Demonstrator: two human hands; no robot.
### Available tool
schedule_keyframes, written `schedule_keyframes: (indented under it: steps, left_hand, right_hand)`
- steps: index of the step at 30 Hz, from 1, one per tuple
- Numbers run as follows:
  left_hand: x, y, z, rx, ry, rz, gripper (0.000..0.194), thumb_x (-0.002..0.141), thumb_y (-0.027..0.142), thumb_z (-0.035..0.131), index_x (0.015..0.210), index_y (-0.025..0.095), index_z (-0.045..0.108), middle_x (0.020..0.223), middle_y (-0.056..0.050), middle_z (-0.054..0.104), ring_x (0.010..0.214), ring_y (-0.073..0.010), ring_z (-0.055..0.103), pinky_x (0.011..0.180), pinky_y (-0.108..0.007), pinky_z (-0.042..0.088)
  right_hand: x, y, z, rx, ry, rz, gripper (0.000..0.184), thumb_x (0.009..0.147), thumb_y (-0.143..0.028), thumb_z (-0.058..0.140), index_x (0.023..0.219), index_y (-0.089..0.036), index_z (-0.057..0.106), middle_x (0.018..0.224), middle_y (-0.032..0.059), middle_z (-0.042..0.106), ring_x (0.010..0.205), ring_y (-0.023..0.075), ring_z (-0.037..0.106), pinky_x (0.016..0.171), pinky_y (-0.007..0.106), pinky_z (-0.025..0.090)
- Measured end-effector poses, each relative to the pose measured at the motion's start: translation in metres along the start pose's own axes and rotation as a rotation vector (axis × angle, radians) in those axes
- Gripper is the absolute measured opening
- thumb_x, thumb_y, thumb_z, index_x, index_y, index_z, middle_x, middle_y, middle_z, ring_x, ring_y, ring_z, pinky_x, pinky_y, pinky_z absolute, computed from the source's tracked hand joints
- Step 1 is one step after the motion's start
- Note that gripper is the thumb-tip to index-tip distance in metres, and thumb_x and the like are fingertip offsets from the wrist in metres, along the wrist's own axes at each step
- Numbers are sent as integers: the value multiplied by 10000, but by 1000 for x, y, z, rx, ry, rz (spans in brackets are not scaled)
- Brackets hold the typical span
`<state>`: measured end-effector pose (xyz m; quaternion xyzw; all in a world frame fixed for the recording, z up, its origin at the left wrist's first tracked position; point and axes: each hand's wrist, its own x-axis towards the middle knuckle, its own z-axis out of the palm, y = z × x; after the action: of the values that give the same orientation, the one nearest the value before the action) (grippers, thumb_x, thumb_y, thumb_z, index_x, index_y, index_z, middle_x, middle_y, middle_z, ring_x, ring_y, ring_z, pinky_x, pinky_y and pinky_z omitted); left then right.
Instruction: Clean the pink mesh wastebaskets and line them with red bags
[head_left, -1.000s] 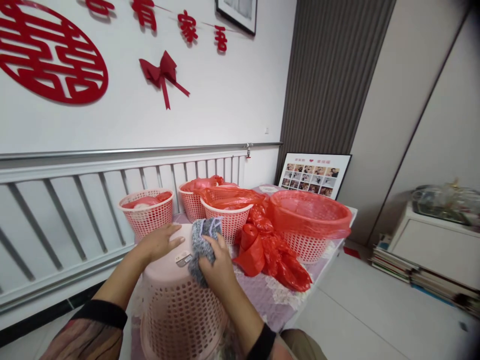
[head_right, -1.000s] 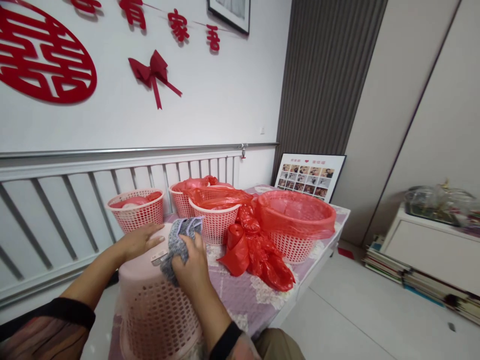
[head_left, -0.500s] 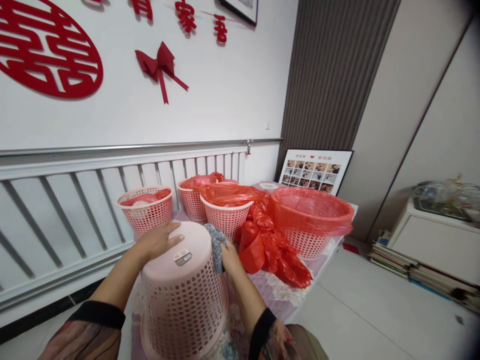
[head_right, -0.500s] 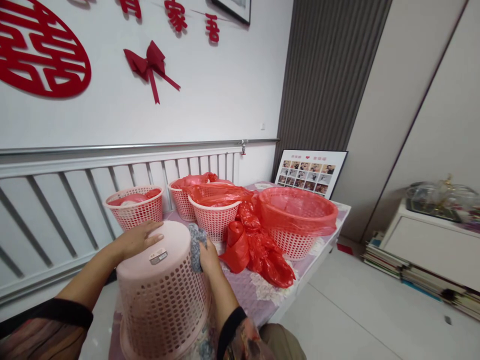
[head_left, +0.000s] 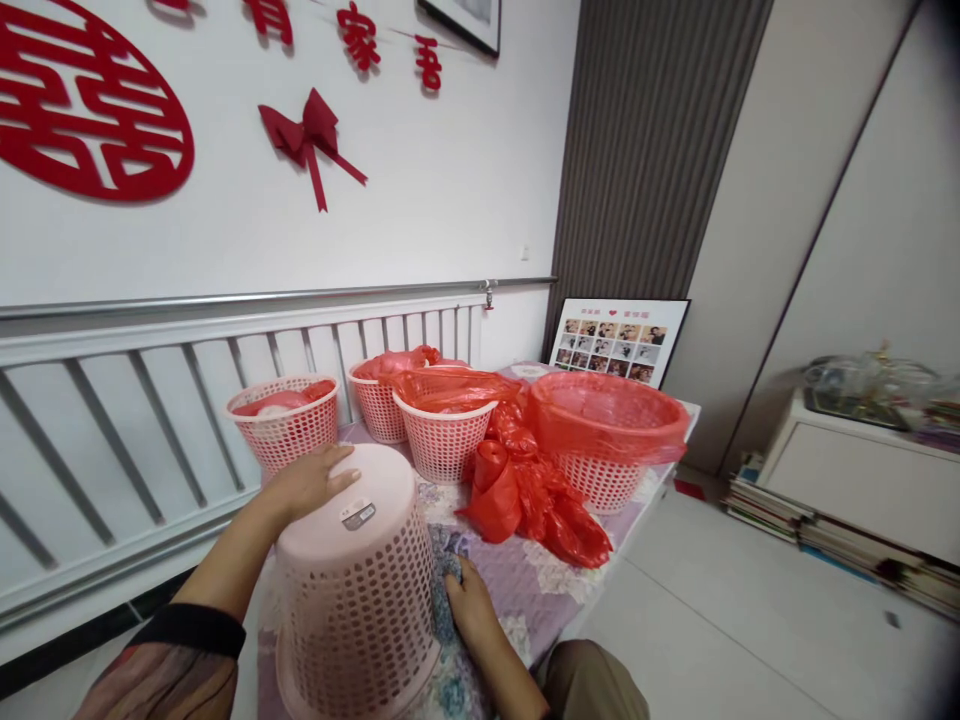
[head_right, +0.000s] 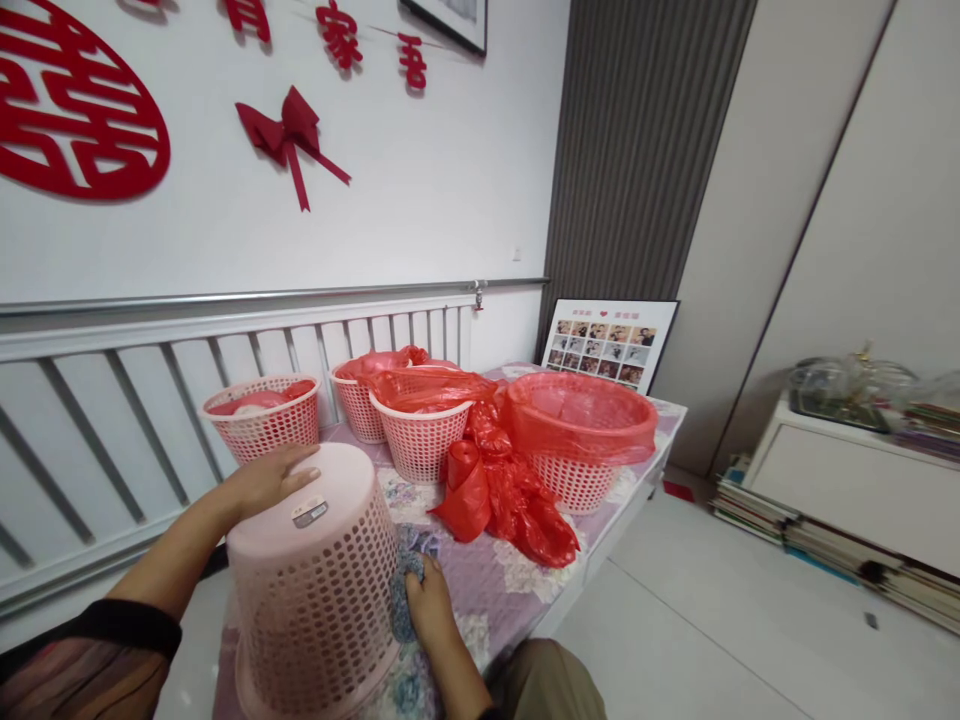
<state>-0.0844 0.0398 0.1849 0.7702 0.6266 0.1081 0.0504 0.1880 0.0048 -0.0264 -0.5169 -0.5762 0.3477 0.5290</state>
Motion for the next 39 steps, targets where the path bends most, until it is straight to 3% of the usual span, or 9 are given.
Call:
schedule_keyframes:
  steps: [3, 9, 12, 15, 23, 27, 31, 37, 39]
  left_hand:
    - [1, -2, 1, -5, 2, 0, 806, 832, 698, 352, 1423, 157, 437, 1496, -121, 439, 1368, -273, 412, 1155, -398, 281]
    - [4, -5, 4, -2, 3, 16, 808, 836, 697, 347, 1425, 150, 431, 1496, -126, 438, 1373, -270, 403, 1162, -396, 266]
    - [4, -6, 5, -1, 1, 24, 804, 844, 685, 346, 1423, 134, 432, 1492, -131, 442, 1377, -265, 397, 1168, -389, 253]
    - [4, -5, 4, -5, 1, 19, 800, 842, 689, 350, 1421, 144, 438, 1490, -127, 445, 1377, -271, 397, 1165, -398, 260]
    - [0, 0, -1, -22, 2, 0, 803, 835, 680, 362, 1419, 134, 441, 1481, -130, 457, 1358, -274, 421, 1157, -403, 278]
    - [0, 0, 0, -22, 4, -5, 796, 833, 681, 363, 1421, 151, 440, 1491, -122, 445, 1369, -272, 411, 1161, -405, 272]
    - [1, -2, 1, -15, 5, -4, 810, 829, 695, 361, 1422, 149, 440, 1506, -126, 422, 1387, -285, 386, 1167, -418, 260]
    - [5, -7, 5, -9, 10, 12, 826, 824, 715, 344, 1421, 152, 440, 1491, -122, 445, 1371, -268, 408, 1162, -392, 270]
    - [6, -9, 6, -6, 9, 20, 820, 828, 706, 350, 1421, 146, 439, 1486, -128, 450, 1367, -264, 412, 1162, -389, 268]
  right_hand:
    - [3, -27, 6, 41, 12, -41, 336, 718, -252, 475, 924, -157, 722, 943, 104, 719, 942, 270, 651, 912, 450, 493]
    - [3, -117, 11, 129, 38, -181, 438, 817, -245, 489, 1235, -214, 619, 1303, 81, 574, 1228, 219, 518, 1088, 389, 372]
    - [-2, -137, 12, 107, 33, -244, 488, 798, -234, 525, 1282, -235, 588, 1395, 83, 491, 1306, 243, 453, 1111, 409, 349]
    - [-9, -113, 18, 76, 70, -230, 532, 771, -210, 514, 1300, -219, 576, 1420, 99, 472, 1330, 256, 434, 1118, 426, 347]
    - [-44, 27, 24, -15, 184, -8, 470, 688, -262, 539, 1119, -168, 701, 1142, 131, 681, 1130, 311, 606, 1034, 503, 436]
    - [-54, 41, 25, 0, 220, -11, 458, 706, -273, 543, 1131, -194, 695, 1143, 105, 690, 1121, 289, 613, 1036, 494, 432]
    - [-52, 8, 32, 28, 220, 15, 470, 739, -283, 542, 1175, -167, 673, 1259, 134, 631, 1234, 318, 538, 1073, 535, 384]
    - [-50, -88, 31, 38, 107, -42, 539, 801, -226, 537, 1339, -201, 556, 1487, 131, 410, 1395, 299, 359, 1131, 491, 324]
    - [-51, -113, 31, 1, 70, -121, 573, 808, -215, 551, 1379, -227, 511, 1529, 119, 335, 1421, 302, 310, 1138, 494, 312]
